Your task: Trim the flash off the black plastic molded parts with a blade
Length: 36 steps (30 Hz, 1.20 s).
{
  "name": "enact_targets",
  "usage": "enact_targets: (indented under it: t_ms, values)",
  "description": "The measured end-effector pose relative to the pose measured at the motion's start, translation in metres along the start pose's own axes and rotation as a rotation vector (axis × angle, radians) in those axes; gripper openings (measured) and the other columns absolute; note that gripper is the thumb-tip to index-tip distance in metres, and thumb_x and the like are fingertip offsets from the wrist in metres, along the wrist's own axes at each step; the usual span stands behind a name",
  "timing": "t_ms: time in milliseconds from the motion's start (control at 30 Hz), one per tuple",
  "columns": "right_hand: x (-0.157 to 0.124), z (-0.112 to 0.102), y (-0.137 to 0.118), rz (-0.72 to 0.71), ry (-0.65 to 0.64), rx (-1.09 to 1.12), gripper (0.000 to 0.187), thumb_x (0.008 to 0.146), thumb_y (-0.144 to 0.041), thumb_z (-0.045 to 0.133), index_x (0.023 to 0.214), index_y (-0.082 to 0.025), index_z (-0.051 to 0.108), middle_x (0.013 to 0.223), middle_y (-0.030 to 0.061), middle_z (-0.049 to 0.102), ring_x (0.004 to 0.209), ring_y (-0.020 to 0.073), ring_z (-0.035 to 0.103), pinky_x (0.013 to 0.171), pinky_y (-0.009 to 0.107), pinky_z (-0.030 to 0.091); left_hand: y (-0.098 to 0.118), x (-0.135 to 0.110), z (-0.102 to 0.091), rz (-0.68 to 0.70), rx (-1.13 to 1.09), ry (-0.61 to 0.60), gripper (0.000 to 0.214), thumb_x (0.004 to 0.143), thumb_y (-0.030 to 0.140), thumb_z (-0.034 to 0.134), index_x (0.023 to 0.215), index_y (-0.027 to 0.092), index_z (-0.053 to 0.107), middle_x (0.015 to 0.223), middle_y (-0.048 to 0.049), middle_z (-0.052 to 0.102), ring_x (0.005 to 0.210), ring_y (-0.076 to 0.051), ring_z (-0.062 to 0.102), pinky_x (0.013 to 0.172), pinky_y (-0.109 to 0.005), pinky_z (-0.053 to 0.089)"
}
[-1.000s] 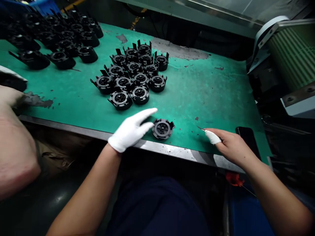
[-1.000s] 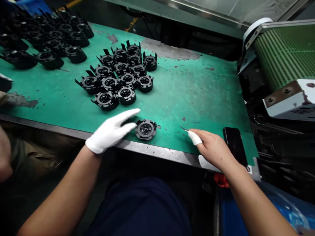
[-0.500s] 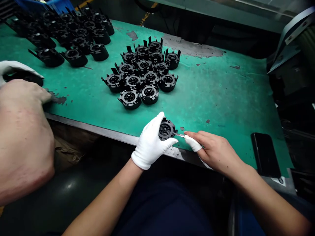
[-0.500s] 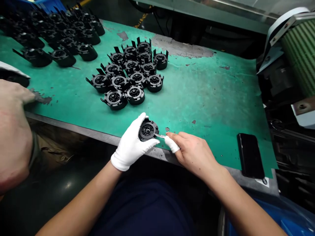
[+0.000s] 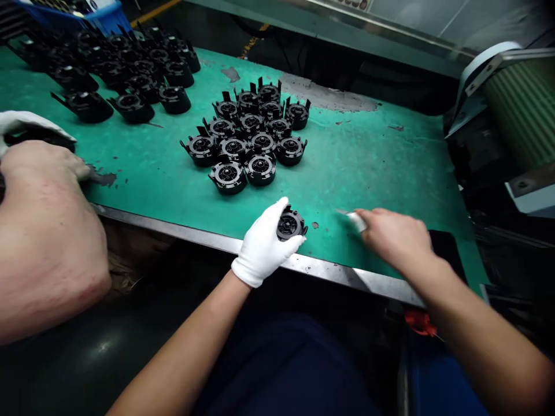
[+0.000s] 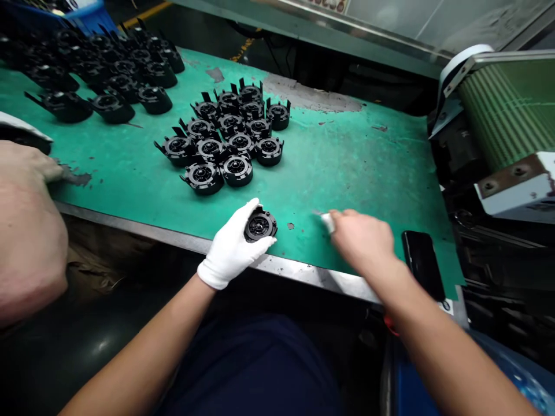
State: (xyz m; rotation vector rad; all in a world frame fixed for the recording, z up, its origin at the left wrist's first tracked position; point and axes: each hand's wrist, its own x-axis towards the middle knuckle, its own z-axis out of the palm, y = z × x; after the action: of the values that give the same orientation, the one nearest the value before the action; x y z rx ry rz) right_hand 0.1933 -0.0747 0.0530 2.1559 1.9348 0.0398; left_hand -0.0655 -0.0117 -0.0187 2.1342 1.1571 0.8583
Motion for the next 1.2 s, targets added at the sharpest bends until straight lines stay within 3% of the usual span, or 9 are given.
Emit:
enact_targets:
  t_ms: [67,133,200,267,400,567,733,1200]
  values:
    - [-0.001,0.003,0.022,0.092,-0.004,0.037,0.040,0.087,-0.023,0.052,0.122,-0.031,0.071,0.103,0.0080,0.076,0.074,0.0297,0.071,0.053,0.034,0.044,-0.001,0.005,-0.007,0.018,-0.021,-0.096,0.082,0.079,0.038,0.076,0.149,0.021,0.036,0.151,-0.0121,0.048,0.141,-0.028,0.046,0.120,-0.046,0.038]
    - [-0.010,0.006,0.030,0.034,0.081,0.205,0.038,0.093,-0.030,0.050,0.127,-0.029,0.067,0.116,0.0076,0.074,0.093,0.0315,0.072,0.068,0.039,0.053,-0.002,0.010,-0.016,0.078,-0.037,-0.234,0.086,0.079,0.037,0.077,0.151,0.022,0.032,0.153,-0.0104,0.045,0.143,-0.026,0.043,0.122,-0.044,0.036]
    - [-0.025,0.009,0.021,-0.084,0.117,0.413,0.038,0.096,-0.031,0.047,0.128,-0.024,0.065,0.123,0.0072,0.072,0.106,0.0287,0.069,0.083,0.039,0.055,-0.003,0.013,-0.023,0.137,-0.040,-0.346,0.087,0.079,0.037,0.077,0.152,0.024,0.031,0.156,-0.0090,0.042,0.145,-0.026,0.040,0.123,-0.042,0.033]
    - [-0.041,0.013,0.002,-0.190,0.072,0.566,0.036,0.094,-0.024,0.046,0.126,-0.022,0.064,0.120,0.0069,0.072,0.104,0.0245,0.068,0.085,0.036,0.055,-0.001,0.012,-0.026,0.152,-0.037,-0.386,0.085,0.080,0.039,0.077,0.151,0.024,0.034,0.157,-0.0087,0.041,0.146,-0.026,0.038,0.123,-0.043,0.032]
    - [-0.060,0.025,-0.032,-0.266,0.025,0.663,0.043,0.092,-0.013,0.043,0.131,-0.022,0.060,0.108,0.0060,0.071,0.095,0.0200,0.067,0.080,0.031,0.053,0.008,-0.005,-0.014,0.096,-0.065,-0.283,0.089,0.076,0.054,0.078,0.148,0.021,0.036,0.152,-0.0131,0.046,0.142,-0.028,0.043,0.120,-0.045,0.037]
    - [-0.061,0.036,-0.037,-0.272,-0.012,0.601,0.044,0.095,-0.016,0.043,0.137,-0.023,0.057,0.106,0.0062,0.068,0.092,0.0216,0.067,0.076,0.033,0.051,0.022,-0.026,0.009,0.030,-0.032,-0.094,0.088,0.077,0.061,0.075,0.144,0.017,0.040,0.146,-0.0172,0.050,0.139,-0.031,0.047,0.118,-0.048,0.039]
    - [-0.058,0.034,-0.032,-0.287,-0.050,0.561,0.044,0.094,-0.018,0.046,0.136,-0.024,0.058,0.108,0.0055,0.069,0.092,0.0224,0.068,0.077,0.034,0.052,0.023,-0.026,0.013,0.048,-0.023,-0.089,0.092,0.074,0.064,0.076,0.145,0.017,0.040,0.146,-0.0171,0.051,0.138,-0.032,0.048,0.117,-0.048,0.041]
    - [-0.060,0.031,-0.032,-0.299,0.001,0.451,0.047,0.092,-0.016,0.046,0.137,-0.020,0.057,0.101,0.0058,0.067,0.084,0.0224,0.067,0.068,0.033,0.047,0.025,-0.023,0.013,0.027,-0.036,-0.077,0.089,0.073,0.064,0.076,0.141,0.015,0.045,0.143,-0.0168,0.055,0.134,-0.031,0.052,0.116,-0.045,0.043]
